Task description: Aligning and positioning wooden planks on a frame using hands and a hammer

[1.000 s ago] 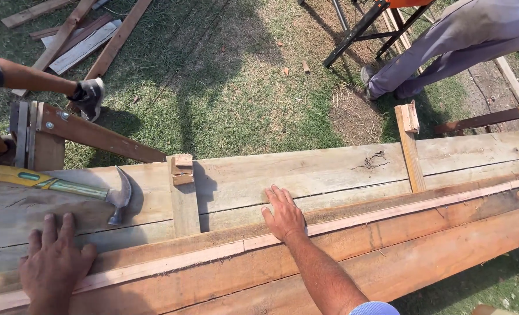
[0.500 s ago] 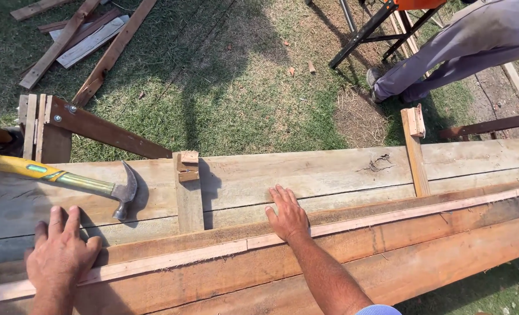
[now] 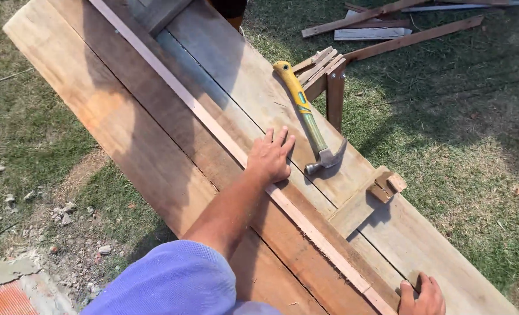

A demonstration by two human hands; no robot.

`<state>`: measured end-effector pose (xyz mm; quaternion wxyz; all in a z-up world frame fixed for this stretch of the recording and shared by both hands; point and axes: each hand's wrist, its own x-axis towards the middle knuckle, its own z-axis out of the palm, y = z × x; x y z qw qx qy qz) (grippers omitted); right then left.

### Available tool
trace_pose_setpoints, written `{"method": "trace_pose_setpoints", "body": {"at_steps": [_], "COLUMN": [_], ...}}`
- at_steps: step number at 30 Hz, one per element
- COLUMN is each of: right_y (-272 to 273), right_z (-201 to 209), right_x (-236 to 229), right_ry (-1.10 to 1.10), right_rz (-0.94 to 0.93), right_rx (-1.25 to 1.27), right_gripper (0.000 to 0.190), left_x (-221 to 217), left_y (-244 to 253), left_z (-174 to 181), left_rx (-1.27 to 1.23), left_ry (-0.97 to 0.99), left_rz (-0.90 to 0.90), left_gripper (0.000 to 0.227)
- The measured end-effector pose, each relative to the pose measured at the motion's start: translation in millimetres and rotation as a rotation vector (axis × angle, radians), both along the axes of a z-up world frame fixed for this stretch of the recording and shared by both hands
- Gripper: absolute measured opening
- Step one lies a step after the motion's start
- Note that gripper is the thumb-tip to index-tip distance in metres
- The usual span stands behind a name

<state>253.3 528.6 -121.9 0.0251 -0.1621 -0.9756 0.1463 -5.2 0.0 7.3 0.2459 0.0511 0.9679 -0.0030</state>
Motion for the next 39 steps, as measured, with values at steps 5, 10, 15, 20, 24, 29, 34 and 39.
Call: {"method": "trace_pose_setpoints", "body": {"at_steps": [5, 10, 15, 20, 24, 29, 34, 39], "right_y": [-14, -38, -43, -43, -46, -45, -42, -38], "right_z": [5, 76, 72, 81, 89, 83, 73, 58], "right_x": [-8, -37, -32, -41, -41, -41, -35, -29], "right_ry": [0.139, -0.426, -0.467, -0.54, -0.571, -0.516, -0.477, -0.424], "right_rz": [0.059, -0.105, -0.196, -0.198, -0.18, -0.152, -0.142, -0.135], "right_rx": [0.02, -0.083, -0.075, -0.046, -0.077, -0.065, -0.046, -0.022], "right_gripper": [0.065, 0.084, 0.078, 0.075, 0.076, 0.076, 0.076, 0.077], "left_x": [1, -2, 4, 1, 1, 0, 18, 6], "left_y": [-2, 2, -3, 4, 3, -6, -27, -9], "left_z": [-4, -4, -29, 2, -1, -16, -52, -18], "left_rx": [0.0, 0.036, 0.047, -0.105, -0.134, -0.096, -0.175, -0.041], "left_ry": [0.064, 0.011, 0.194, 0.18, 0.052, 0.008, 0.625, 0.215], "left_rz": [-0.018, -0.003, -0.088, -0.125, -0.049, -0.033, -0.283, -0.097], "left_gripper": [0.09, 0.093, 0.099, 0.089, 0.089, 0.088, 0.089, 0.094]}}
